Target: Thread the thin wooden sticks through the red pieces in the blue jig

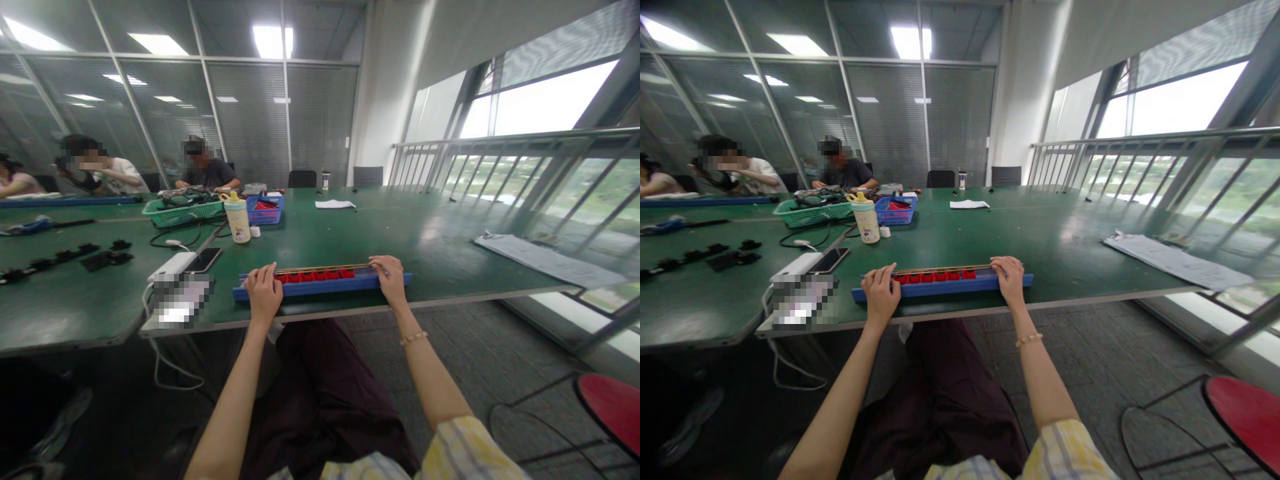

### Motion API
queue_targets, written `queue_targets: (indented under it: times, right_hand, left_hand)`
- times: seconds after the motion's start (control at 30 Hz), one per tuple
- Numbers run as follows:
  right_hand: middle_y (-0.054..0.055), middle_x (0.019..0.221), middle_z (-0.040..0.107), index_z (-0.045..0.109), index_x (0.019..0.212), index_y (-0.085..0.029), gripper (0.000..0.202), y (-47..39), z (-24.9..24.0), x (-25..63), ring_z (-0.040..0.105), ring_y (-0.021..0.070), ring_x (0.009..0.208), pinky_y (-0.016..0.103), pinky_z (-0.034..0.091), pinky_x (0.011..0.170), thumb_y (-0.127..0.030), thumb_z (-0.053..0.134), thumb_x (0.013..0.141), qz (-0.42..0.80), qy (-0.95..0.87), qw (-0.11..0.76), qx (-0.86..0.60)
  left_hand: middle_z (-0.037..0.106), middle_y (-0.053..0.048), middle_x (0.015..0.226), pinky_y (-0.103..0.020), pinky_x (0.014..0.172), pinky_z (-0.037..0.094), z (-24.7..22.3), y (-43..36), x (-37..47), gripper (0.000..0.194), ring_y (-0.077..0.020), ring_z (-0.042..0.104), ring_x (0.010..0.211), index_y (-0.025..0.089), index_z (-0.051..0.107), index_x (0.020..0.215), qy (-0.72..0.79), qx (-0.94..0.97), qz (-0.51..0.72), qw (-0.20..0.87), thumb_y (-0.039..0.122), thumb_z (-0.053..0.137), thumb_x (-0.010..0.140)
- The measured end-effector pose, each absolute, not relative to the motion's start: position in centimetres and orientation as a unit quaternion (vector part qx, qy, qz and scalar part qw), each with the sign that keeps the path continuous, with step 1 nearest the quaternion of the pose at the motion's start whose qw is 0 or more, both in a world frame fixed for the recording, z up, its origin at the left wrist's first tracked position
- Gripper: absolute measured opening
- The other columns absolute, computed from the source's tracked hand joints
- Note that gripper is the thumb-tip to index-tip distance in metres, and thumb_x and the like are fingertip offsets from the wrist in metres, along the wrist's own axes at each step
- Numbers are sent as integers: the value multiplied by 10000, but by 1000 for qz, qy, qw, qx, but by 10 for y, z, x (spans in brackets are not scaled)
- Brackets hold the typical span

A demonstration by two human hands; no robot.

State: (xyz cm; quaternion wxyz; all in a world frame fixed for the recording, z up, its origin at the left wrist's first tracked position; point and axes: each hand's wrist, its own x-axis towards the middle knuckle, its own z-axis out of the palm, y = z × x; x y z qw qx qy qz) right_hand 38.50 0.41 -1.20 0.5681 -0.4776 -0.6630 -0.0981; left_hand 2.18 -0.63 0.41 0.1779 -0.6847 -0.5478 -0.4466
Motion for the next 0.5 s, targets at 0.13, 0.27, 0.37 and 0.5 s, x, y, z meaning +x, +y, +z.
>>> queue_targets:
  times: [0.13, 0.27, 0.37, 0.5]
  right_hand:
    - [28, 1018, 750, 689, 850, -268, 269, 6, -14, 386, 621, 225, 993, 433, 388, 984, -412, 489, 957, -101, -658, 570, -481]
    - [31, 1012, 750, 687, 846, -264, 272, 7, -15, 386, 621, 226, 987, 434, 391, 979, -410, 486, 956, -100, -655, 571, -485]
    - [33, 1010, 749, 683, 839, -262, 274, 7, -15, 385, 622, 227, 979, 431, 399, 971, -412, 485, 956, -100, -652, 573, -486]
    - [33, 1008, 748, 685, 847, -260, 277, 6, -16, 385, 614, 226, 982, 424, 403, 966, -406, 480, 962, -103, -653, 573, -484]
  left_hand:
    - [670, -100, 1176, -463, 984, 353, 2, -4, 20, 363, -306, 478, 1117, 208, 674, 1172, -543, -693, -441, 172, 189, 469, 873]
    - [672, -100, 1172, -465, 984, 348, 2, -4, 20, 372, -305, 476, 1118, 210, 668, 1188, -543, -694, -441, 172, 192, 465, 877]
    - [670, -100, 1181, -466, 983, 342, 3, -5, 20, 378, -305, 472, 1123, 211, 658, 1205, -543, -696, -437, 173, 203, 461, 883]
    - [668, -101, 1185, -463, 983, 335, 3, -5, 20, 374, -305, 472, 1127, 212, 662, 1196, -546, -695, -433, 173, 206, 461, 881]
